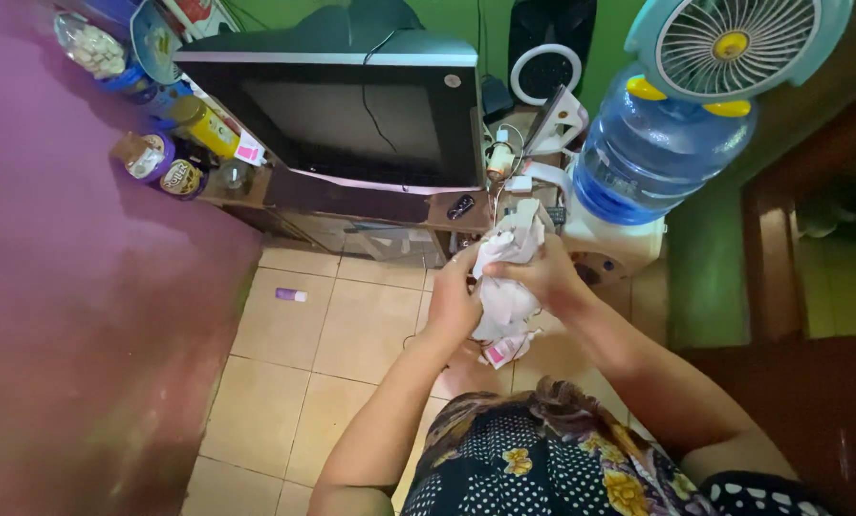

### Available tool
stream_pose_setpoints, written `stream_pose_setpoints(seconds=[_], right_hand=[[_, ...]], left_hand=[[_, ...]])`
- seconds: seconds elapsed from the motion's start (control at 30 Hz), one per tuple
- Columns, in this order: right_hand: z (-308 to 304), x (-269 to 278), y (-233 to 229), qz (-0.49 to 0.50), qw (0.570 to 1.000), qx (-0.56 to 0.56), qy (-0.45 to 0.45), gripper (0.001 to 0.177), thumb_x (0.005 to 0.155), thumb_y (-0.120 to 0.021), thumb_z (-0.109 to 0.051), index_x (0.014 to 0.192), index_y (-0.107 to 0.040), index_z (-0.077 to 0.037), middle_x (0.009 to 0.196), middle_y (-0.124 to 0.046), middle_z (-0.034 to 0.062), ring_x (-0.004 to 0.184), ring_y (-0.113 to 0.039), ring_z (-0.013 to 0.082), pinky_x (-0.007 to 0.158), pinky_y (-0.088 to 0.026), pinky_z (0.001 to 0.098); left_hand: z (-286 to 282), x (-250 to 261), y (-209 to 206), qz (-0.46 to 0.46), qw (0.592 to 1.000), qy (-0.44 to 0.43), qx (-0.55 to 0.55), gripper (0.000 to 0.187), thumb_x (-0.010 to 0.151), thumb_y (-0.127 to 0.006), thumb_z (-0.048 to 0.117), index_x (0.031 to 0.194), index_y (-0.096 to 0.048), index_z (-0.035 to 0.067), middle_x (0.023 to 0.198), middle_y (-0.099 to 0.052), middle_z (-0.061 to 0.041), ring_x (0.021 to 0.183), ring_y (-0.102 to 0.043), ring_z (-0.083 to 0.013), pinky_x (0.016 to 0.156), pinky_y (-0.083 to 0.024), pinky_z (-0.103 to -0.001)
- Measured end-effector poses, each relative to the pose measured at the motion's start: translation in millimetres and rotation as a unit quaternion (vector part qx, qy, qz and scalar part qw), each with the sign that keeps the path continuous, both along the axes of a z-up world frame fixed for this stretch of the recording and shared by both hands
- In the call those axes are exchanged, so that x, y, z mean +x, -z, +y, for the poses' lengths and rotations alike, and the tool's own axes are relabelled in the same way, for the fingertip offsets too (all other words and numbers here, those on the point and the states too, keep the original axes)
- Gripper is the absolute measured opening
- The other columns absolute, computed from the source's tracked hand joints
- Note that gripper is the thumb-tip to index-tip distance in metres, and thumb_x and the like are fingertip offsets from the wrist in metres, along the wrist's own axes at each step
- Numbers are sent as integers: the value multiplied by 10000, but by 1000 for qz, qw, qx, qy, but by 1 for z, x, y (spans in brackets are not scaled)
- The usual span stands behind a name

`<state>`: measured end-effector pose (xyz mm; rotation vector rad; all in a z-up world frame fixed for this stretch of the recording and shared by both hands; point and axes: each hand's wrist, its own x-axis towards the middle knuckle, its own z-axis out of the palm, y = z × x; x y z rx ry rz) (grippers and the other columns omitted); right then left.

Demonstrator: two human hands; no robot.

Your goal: Cleaning a phone charger and USB cable with a white cloth.

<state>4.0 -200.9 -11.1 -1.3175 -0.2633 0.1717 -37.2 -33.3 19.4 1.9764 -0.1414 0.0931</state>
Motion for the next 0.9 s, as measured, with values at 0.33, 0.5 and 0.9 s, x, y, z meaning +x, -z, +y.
stream_pose_setpoints(seconds=[0.33, 0.5, 0.9], right_hand=[[-2, 4, -13, 67, 997, -28, 8, 263, 818, -857, -104, 1023, -732, 5, 945, -759, 55, 825, -702, 133, 744, -578, 312], [-17, 13, 2, 64, 993, -95, 9, 232, 842, -828, -167, 1012, -734, -39, 929, -753, 49, 787, -702, 138, 698, -571, 303], [-14, -12, -43, 31, 987, 85, -134, 805, 735, -855, -132, 1432, -452, -111, 1344, -632, 0, 1215, -635, 129, 1018, -517, 328]], left_hand=[[3, -5, -1, -18, 992, 11, 128, 539, 844, -699, 11, 1373, -634, 94, 1156, -715, -238, 1042, -680, -381, 817, -549, -414], [22, 16, 89, 2, 986, 115, -120, 480, 1022, -640, 152, 1467, -505, 32, 1209, -727, -132, 1075, -671, -205, 921, -535, -335], [1, 12, 94, -70, 980, 121, -143, 397, 1178, -482, 432, 1403, -408, 114, 1251, -569, -90, 1152, -550, -164, 1021, -472, -308]])
